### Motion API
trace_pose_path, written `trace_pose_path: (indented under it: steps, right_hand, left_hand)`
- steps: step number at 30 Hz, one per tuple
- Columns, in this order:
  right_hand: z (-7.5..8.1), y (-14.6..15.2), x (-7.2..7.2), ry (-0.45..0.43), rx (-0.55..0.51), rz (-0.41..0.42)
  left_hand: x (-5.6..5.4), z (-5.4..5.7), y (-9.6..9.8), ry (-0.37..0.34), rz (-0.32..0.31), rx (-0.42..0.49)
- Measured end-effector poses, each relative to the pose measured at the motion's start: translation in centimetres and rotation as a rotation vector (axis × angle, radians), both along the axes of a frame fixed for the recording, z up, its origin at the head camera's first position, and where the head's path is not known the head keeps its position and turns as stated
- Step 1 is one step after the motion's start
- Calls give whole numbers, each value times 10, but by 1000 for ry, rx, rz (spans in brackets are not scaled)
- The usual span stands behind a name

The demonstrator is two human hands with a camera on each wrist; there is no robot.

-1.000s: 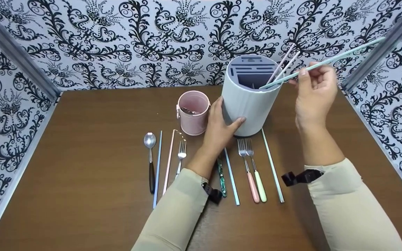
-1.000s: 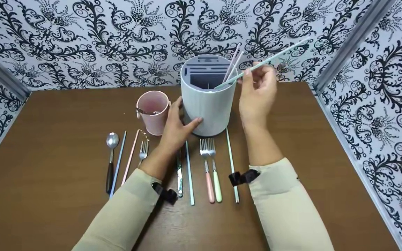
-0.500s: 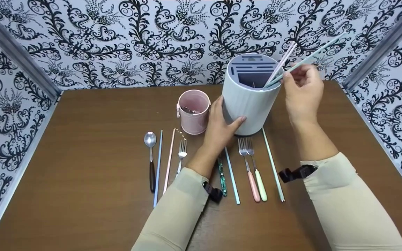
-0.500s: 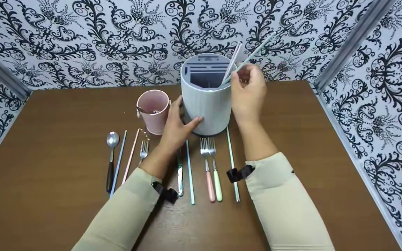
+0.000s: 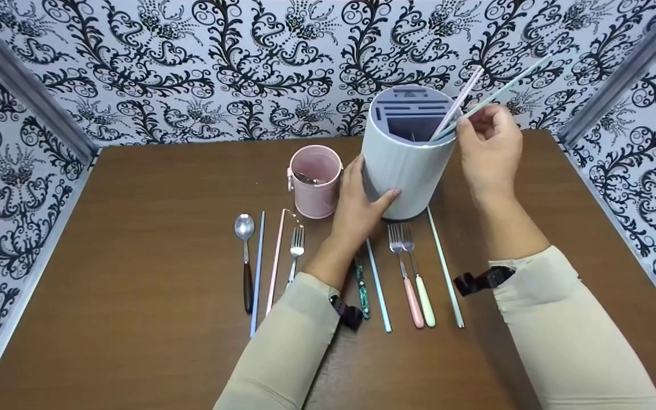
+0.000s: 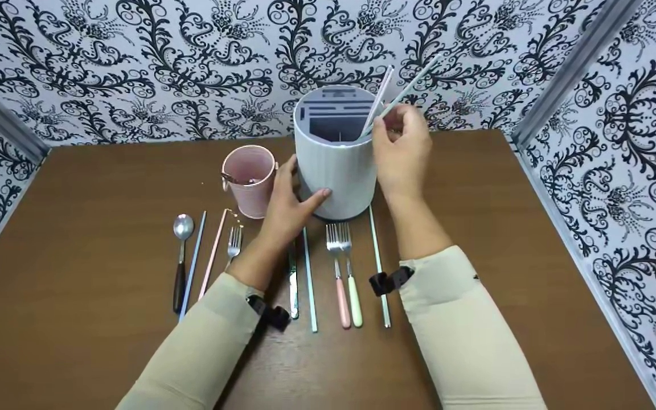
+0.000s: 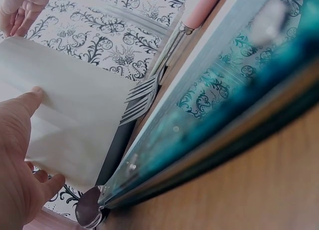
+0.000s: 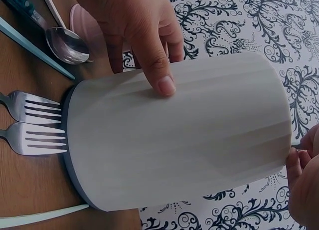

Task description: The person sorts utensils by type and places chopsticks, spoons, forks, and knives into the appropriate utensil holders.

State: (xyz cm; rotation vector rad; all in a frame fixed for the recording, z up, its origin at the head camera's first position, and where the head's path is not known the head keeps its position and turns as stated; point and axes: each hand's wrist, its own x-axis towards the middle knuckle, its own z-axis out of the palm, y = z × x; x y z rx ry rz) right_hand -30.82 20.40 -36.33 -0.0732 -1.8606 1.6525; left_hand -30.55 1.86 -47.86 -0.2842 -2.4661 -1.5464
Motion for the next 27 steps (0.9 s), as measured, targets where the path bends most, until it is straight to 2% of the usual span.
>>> trace_pose_path:
  steps: [9,18,27]
  right_hand:
    - [0,-1,0,43,-57,19]
    - [-1,-1,2,48,-73,17]
    - [-1,-1,10,54,-91,15]
  left_hand:
    - [2,1,0,4,-6,-2]
    - [2,0,0,12,2,-7]
    - [1,-2,1,13,2,2]
